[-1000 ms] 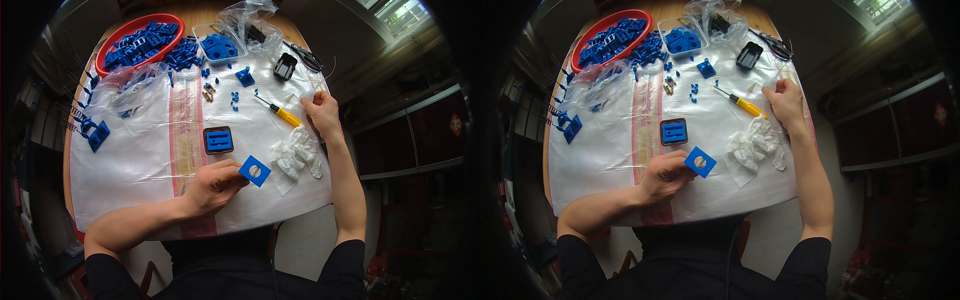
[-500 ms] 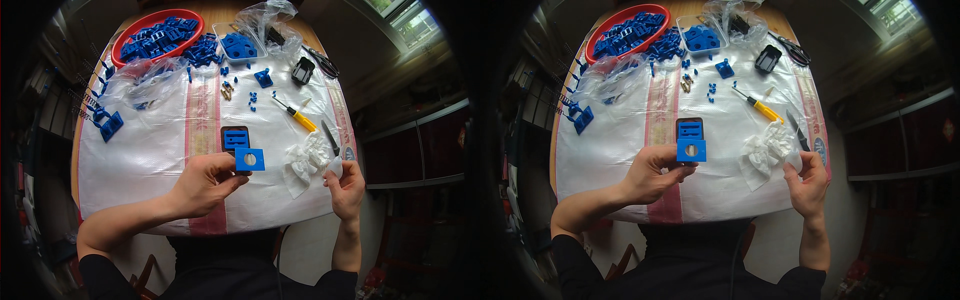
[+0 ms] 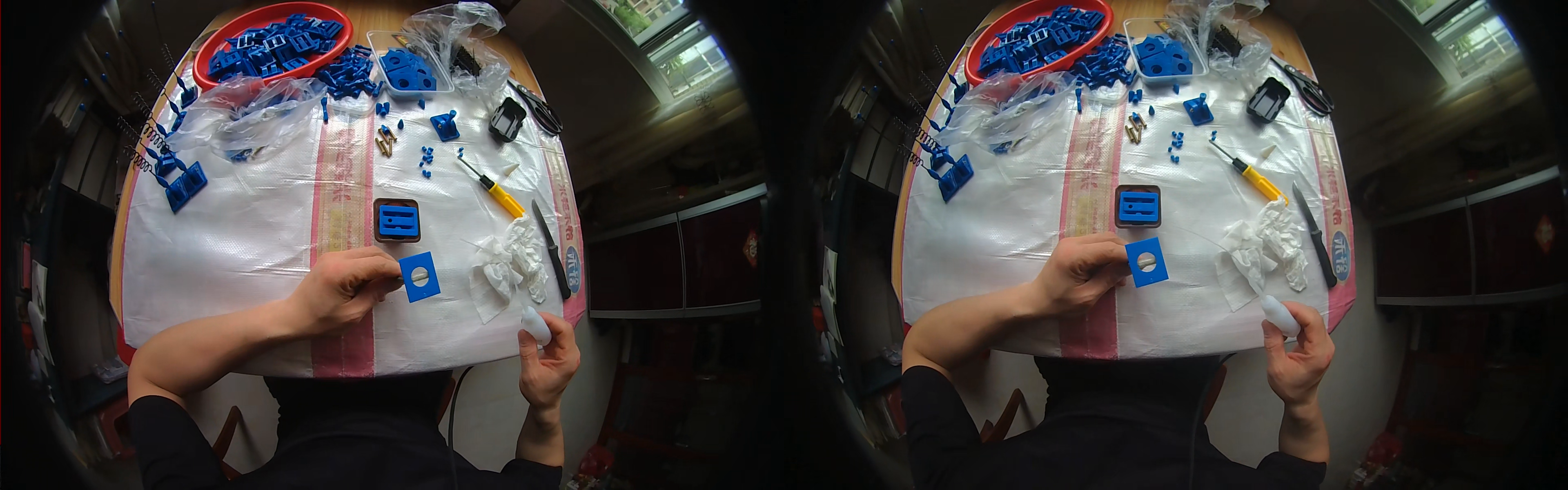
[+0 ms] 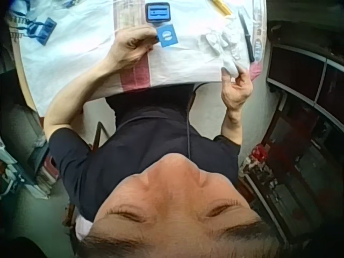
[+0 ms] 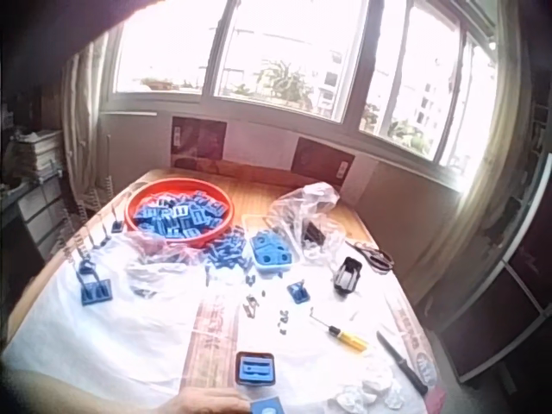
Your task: Assembling blue plastic housing components using a screwdriver, glue, and a metal tool.
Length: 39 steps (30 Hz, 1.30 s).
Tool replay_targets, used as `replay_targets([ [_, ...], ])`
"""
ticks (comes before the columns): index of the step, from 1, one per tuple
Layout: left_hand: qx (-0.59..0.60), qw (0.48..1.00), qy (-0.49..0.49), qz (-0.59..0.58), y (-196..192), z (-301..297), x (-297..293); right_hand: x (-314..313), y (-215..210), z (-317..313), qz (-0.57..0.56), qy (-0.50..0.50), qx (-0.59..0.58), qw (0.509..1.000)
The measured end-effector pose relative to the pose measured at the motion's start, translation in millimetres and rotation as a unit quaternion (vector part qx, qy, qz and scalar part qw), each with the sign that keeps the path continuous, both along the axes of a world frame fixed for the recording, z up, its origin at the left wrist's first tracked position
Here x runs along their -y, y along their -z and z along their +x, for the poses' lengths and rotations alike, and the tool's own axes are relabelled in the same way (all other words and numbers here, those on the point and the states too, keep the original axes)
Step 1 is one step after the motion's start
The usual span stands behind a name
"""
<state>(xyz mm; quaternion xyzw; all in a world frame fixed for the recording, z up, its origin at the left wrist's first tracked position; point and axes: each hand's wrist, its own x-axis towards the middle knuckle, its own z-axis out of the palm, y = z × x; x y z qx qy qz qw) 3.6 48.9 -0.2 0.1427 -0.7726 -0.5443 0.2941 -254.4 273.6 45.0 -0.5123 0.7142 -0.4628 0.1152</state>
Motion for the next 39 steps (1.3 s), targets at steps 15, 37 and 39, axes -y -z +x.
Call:
replay_targets([
  [15,-0.014,1.000,-0.010,-0.018,-3.7,0.3,-1.4,-16.4,-23.3,-3.4,-0.044,-0.048,-0.190,0.980],
  [37,-0.016,0.999,-0.010,-0.038,-2.1,-0.2,-0.9,-4.0,-50.7,-15.0,-0.022,-0.088,-0.267,0.959],
  [39,-0.017,0.999,-0.010,-0.036,-2.8,-0.5,-1.1,-3.3,-50.9,-14.9,-0.023,-0.090,-0.267,0.959],
])
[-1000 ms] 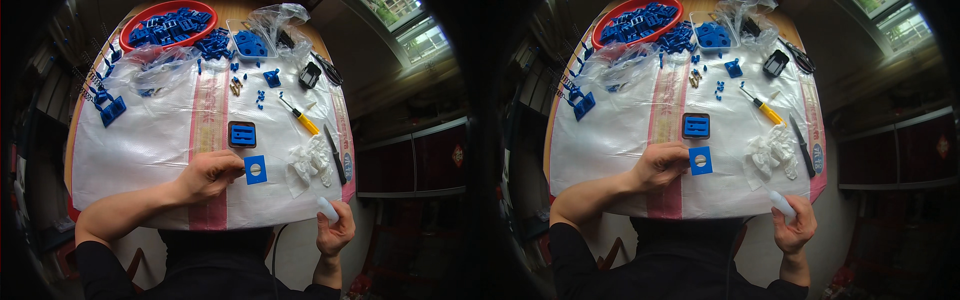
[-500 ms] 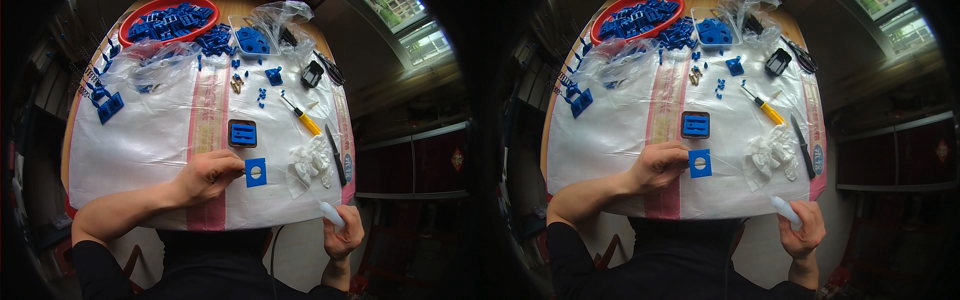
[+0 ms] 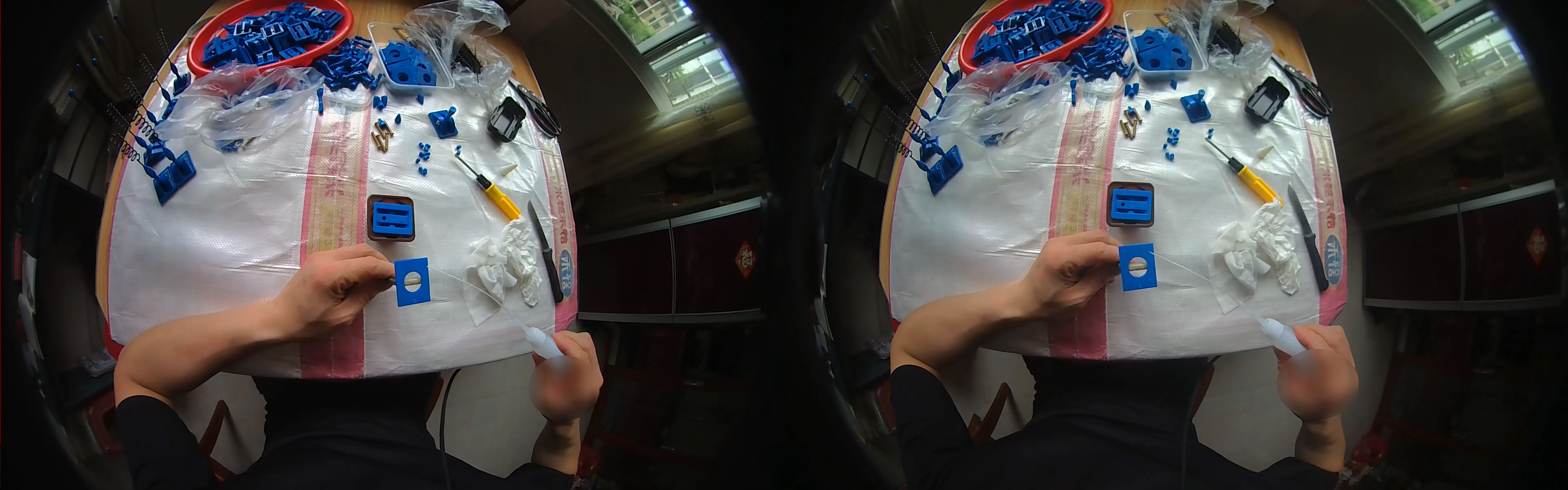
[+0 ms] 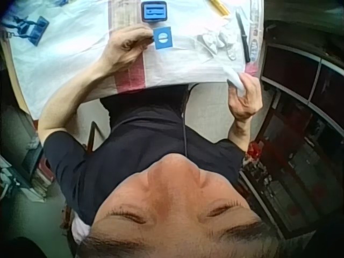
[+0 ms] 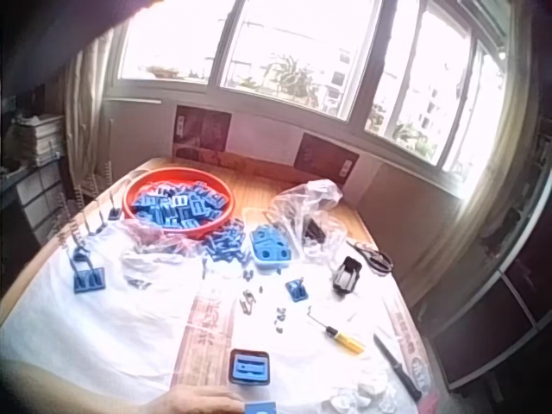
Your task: Assembling blue plastic housing components using a screwdriver, glue, and a metal tool.
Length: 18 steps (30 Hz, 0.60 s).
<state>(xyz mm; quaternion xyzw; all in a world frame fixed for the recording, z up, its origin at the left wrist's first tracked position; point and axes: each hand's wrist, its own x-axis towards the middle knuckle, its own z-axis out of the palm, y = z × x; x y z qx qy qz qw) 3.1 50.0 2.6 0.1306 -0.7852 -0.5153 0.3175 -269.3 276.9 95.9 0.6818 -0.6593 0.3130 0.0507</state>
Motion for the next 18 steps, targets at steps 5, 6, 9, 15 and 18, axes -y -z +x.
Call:
replay_targets([
  [5,0.005,1.000,0.001,0.001,-1.3,0.2,0.3,0.2,-0.2,0.5,0.002,0.001,-0.003,1.000],
  [6,0.005,1.000,0.000,0.002,-1.3,0.2,0.1,0.2,-0.5,0.4,0.002,0.001,-0.004,1.000],
  [9,0.006,1.000,0.002,0.003,-1.5,0.2,0.2,0.5,-0.8,-0.2,0.002,-0.002,-0.006,1.000],
  [15,0.008,1.000,0.000,0.004,-0.4,0.6,-0.1,0.9,-1.6,0.2,0.004,-0.003,-0.008,1.000],
  [18,0.004,1.000,0.002,0.003,-0.6,0.3,0.3,0.8,-1.4,0.1,0.003,-0.002,-0.008,1.000],
])
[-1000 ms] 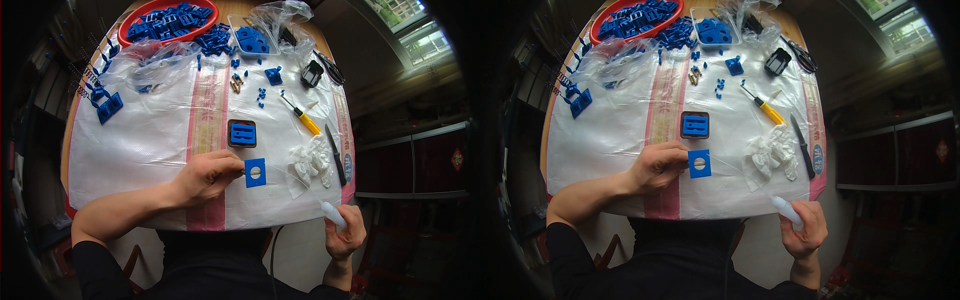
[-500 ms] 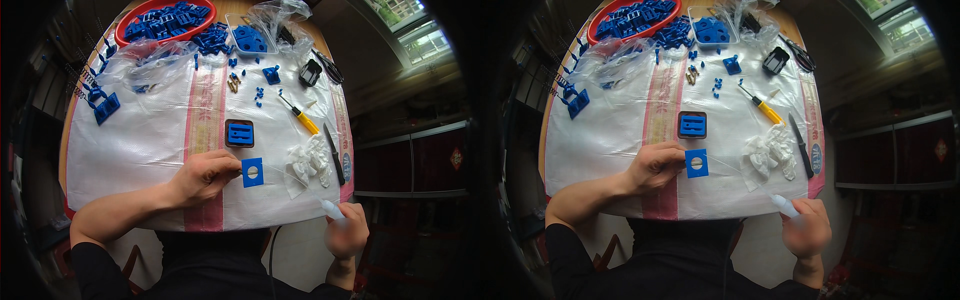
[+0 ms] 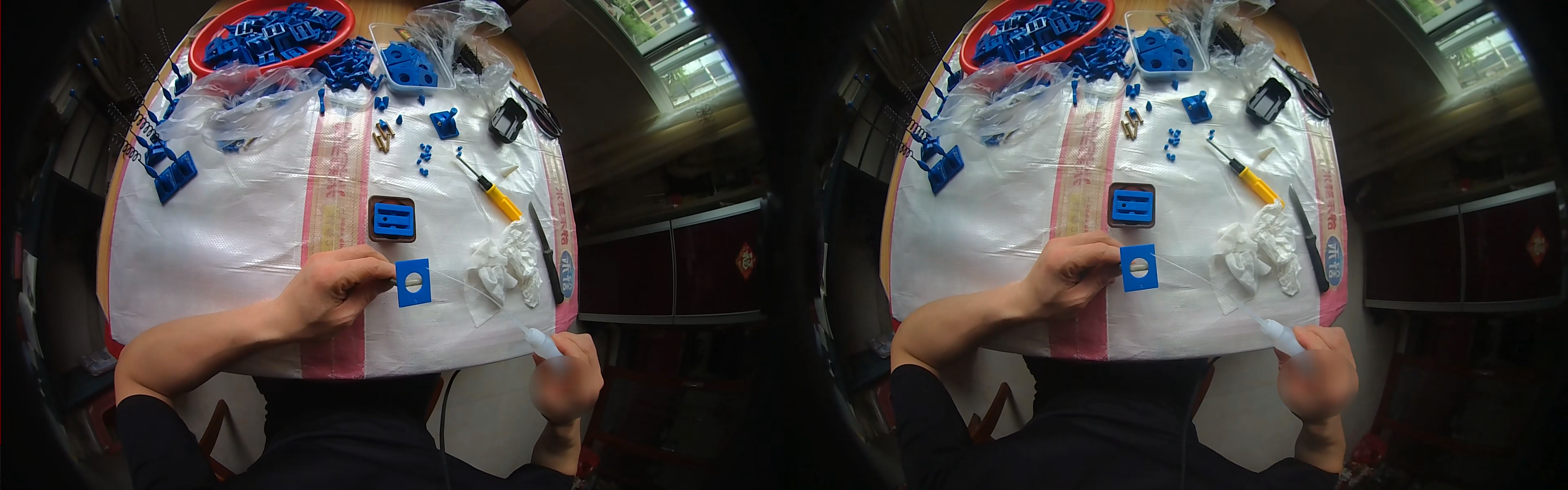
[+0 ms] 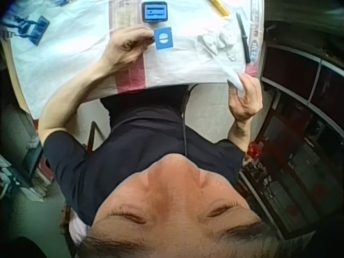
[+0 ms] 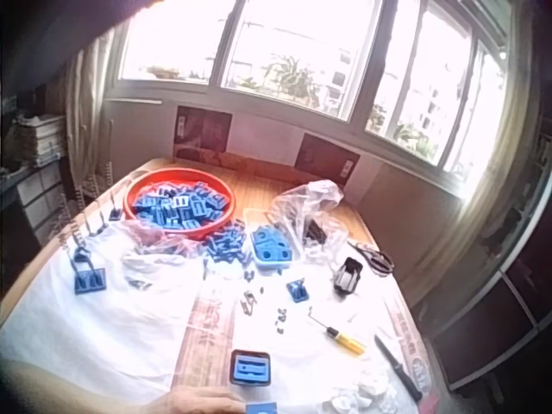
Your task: Assembling blue plastic housing components using a screwdriver, glue, and a metal tool.
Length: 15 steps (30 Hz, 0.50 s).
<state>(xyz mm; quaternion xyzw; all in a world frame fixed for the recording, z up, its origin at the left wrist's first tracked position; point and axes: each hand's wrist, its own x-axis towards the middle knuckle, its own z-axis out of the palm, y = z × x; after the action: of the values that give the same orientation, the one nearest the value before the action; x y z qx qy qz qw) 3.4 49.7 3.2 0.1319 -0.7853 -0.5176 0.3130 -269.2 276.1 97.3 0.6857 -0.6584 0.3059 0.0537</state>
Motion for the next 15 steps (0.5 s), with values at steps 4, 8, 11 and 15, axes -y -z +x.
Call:
replay_targets([
  [4,-0.001,1.000,0.003,0.005,-0.1,-0.2,0.2,0.4,0.1,0.0,-0.001,0.000,-0.004,1.000],
  [8,0.000,1.000,0.003,0.001,-0.1,-0.1,0.3,1.5,-0.5,1.5,-0.003,-0.003,-0.004,1.000],
  [11,0.003,1.000,0.000,0.000,0.1,0.0,0.1,1.7,-1.2,1.7,-0.003,-0.003,-0.007,1.000],
  [15,0.002,1.000,-0.001,0.000,1.1,-0.1,0.2,1.4,-0.8,1.7,-0.004,0.000,-0.009,1.000],
])
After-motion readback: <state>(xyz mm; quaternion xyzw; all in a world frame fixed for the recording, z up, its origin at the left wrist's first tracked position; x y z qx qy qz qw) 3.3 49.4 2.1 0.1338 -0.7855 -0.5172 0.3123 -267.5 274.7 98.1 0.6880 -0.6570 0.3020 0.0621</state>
